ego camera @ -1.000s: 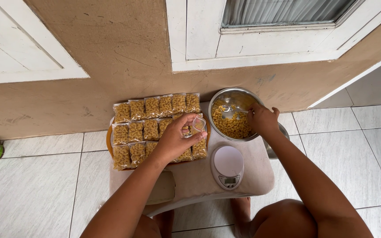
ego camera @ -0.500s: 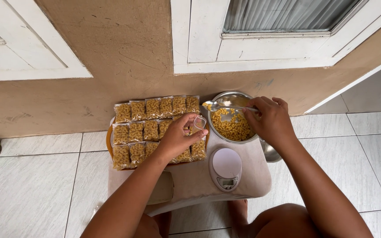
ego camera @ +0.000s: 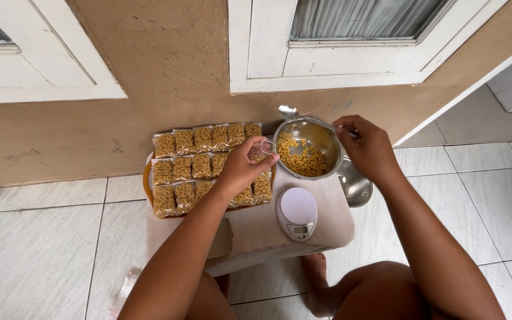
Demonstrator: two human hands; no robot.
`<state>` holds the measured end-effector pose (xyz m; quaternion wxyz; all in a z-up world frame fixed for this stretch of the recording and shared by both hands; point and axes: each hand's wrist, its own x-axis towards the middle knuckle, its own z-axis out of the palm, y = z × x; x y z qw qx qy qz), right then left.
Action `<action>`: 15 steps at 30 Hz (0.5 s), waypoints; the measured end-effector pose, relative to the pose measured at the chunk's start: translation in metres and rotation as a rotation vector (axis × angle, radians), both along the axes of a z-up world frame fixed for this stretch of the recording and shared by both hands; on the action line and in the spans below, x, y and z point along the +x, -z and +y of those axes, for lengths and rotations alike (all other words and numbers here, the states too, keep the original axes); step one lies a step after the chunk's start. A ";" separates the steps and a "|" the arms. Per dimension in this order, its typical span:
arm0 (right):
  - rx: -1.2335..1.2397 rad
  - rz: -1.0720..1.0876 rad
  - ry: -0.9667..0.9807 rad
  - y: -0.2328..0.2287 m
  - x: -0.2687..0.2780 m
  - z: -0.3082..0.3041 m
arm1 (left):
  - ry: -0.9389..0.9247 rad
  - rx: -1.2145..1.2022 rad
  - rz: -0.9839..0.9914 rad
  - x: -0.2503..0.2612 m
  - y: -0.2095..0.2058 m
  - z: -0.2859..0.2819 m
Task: Scooping small snacks from a bowl into plastic bags using a spoon and weighing them on a digital scale.
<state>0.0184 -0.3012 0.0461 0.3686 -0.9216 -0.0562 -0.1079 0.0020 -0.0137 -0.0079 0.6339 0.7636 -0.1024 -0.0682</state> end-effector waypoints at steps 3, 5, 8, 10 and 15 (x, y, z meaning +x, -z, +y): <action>0.424 0.165 0.043 -0.006 0.000 -0.003 | -0.015 -0.005 -0.005 -0.007 -0.003 -0.001; 0.544 0.186 0.087 -0.004 -0.014 -0.003 | -0.016 -0.003 0.002 -0.012 0.000 -0.004; 0.743 0.196 0.146 0.002 -0.020 -0.007 | -0.034 0.011 -0.011 -0.007 -0.002 -0.007; 0.823 0.199 0.176 0.016 -0.026 -0.011 | -0.044 0.025 -0.015 -0.010 0.001 -0.010; 0.684 0.108 0.217 0.039 -0.020 -0.021 | -0.129 0.011 -0.051 -0.014 -0.010 -0.026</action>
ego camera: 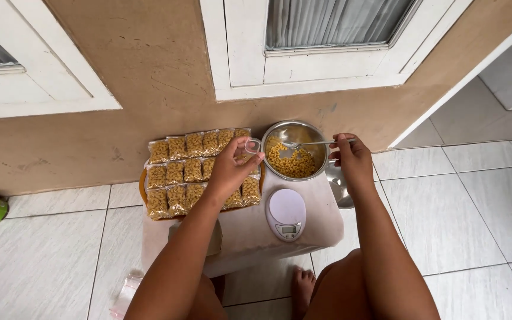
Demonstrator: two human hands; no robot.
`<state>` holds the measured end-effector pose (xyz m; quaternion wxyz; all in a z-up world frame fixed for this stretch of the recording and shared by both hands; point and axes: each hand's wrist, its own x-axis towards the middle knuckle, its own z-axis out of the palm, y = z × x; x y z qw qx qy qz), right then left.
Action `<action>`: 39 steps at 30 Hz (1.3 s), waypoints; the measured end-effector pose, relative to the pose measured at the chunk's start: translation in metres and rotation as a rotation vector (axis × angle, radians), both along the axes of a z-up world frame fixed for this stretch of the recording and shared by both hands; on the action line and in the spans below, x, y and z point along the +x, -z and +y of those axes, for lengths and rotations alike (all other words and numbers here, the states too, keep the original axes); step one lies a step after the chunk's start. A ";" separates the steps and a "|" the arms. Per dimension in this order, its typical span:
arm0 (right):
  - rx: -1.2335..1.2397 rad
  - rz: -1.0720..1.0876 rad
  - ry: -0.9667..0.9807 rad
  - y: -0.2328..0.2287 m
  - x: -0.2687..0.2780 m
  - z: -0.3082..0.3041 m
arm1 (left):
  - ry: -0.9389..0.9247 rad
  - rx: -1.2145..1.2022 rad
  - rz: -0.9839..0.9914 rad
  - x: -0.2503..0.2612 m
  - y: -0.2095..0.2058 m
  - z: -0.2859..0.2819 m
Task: Scooping small snacks from a bowl into plastic bags using a spoon and weighing them on a digital scale.
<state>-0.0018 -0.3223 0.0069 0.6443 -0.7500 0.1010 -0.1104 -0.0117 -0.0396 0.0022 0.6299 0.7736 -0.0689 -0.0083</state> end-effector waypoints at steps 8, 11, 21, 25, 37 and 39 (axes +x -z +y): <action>-0.293 0.090 -0.038 0.063 0.031 -0.031 | -0.007 0.022 -0.070 -0.007 -0.032 -0.025; -0.434 0.157 -0.090 0.086 0.047 -0.028 | -0.024 0.013 -0.097 -0.017 -0.040 -0.021; -0.580 0.366 -0.149 0.087 0.051 0.007 | -0.074 0.072 -0.082 -0.021 0.002 0.006; -0.492 0.419 -0.139 0.100 0.061 -0.001 | -0.067 0.052 -0.050 -0.021 0.012 0.010; -0.200 0.418 -0.127 0.111 0.075 -0.010 | -0.023 0.064 -0.016 -0.012 0.028 0.019; -0.212 0.445 -0.129 0.111 0.076 -0.010 | -0.008 0.070 -0.034 -0.009 0.028 0.018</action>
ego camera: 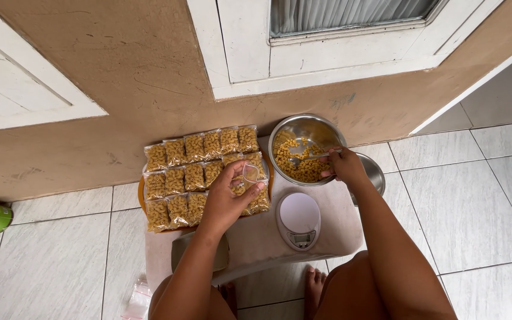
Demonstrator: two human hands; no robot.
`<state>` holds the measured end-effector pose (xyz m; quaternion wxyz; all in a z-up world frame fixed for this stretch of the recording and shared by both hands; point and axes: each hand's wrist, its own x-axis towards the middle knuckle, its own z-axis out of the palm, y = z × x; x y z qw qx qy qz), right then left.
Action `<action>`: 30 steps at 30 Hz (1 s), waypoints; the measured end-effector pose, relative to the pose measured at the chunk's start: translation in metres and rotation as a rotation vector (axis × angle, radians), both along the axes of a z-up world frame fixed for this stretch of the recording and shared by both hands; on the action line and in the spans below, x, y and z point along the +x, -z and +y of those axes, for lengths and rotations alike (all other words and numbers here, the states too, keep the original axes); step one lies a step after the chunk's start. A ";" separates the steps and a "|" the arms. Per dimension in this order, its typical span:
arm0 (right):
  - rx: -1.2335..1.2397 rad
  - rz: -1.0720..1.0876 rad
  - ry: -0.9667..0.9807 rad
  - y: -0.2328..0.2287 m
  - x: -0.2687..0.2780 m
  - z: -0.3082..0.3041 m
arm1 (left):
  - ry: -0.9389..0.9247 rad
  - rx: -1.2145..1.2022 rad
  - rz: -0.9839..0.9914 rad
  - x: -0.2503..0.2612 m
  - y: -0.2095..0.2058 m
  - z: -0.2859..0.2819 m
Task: Scooping small snacks from a bowl into plastic bags using a spoon and weighing them on a digital scale.
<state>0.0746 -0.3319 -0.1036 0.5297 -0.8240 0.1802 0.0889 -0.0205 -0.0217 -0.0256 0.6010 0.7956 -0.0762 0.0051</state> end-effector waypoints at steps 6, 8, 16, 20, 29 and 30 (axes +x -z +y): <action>0.104 0.035 0.008 0.008 0.010 0.001 | 0.007 -0.002 0.003 0.002 0.010 0.003; 0.111 0.045 0.014 0.010 0.013 0.000 | 0.008 -0.001 0.005 0.000 0.005 0.004; 0.161 0.082 0.018 0.007 0.012 0.001 | 0.005 0.012 0.018 0.001 0.006 0.004; 0.176 0.108 0.040 0.006 0.011 0.001 | 0.009 -0.004 0.030 0.000 0.004 0.002; 0.190 0.106 0.121 0.016 0.009 -0.005 | 0.013 -0.008 0.041 -0.009 0.003 0.007; 0.189 0.111 0.147 0.017 0.008 -0.006 | 0.023 -0.013 0.053 -0.010 0.001 0.007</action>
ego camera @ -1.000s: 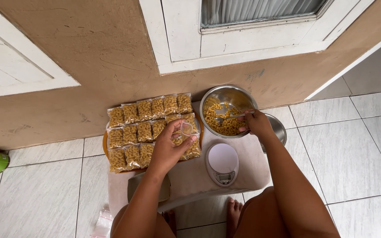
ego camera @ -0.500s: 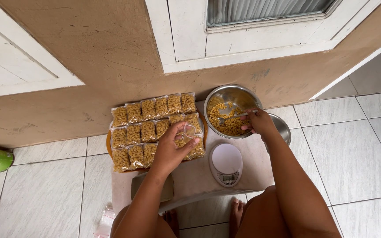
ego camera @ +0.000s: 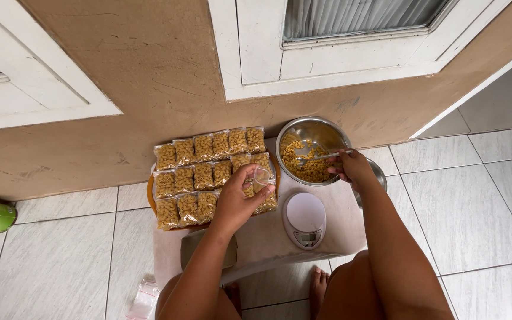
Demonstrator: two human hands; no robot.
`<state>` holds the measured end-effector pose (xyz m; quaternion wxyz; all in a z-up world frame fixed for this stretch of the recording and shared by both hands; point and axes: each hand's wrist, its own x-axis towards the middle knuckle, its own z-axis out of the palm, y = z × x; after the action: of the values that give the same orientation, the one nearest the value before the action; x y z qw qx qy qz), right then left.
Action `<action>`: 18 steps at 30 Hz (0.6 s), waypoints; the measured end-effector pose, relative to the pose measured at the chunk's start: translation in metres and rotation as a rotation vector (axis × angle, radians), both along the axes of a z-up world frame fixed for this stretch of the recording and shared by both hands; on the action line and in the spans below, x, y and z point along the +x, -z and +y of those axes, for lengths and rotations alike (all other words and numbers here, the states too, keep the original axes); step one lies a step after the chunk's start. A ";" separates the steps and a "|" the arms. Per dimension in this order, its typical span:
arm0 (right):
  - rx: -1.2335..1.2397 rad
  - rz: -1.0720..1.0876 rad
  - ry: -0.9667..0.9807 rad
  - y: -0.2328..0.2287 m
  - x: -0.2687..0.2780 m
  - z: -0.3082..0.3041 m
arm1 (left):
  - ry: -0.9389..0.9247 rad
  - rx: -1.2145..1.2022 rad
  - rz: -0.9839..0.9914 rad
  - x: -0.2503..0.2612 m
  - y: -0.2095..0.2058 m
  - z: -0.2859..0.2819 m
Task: Scooping small snacks from a bowl into plastic bags using a spoon and weighing them on a digital scale.
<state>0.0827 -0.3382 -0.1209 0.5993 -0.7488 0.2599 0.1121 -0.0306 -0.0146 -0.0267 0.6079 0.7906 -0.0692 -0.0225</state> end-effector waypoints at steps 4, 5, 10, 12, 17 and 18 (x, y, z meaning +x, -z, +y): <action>-0.027 -0.029 0.041 0.002 -0.001 -0.009 | 0.010 -0.010 -0.009 0.002 -0.002 -0.007; -0.032 -0.050 0.072 0.003 0.000 -0.012 | 0.013 -0.002 -0.004 0.003 -0.001 -0.008; -0.023 -0.133 0.127 -0.028 -0.010 -0.004 | 0.018 -0.015 -0.006 0.005 0.008 -0.012; -0.020 -0.245 0.129 -0.047 -0.014 0.002 | 0.031 -0.005 -0.045 0.010 0.013 -0.013; 0.037 -0.353 0.110 -0.083 -0.028 0.022 | 0.030 -0.001 -0.060 0.017 0.019 -0.016; 0.060 -0.391 0.101 -0.088 -0.031 0.025 | 0.033 -0.009 -0.058 0.018 0.019 -0.015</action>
<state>0.0522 -0.3129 -0.0329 0.6652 -0.7242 0.1725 -0.0578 -0.0126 -0.0298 -0.0460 0.6088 0.7870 -0.0999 -0.0092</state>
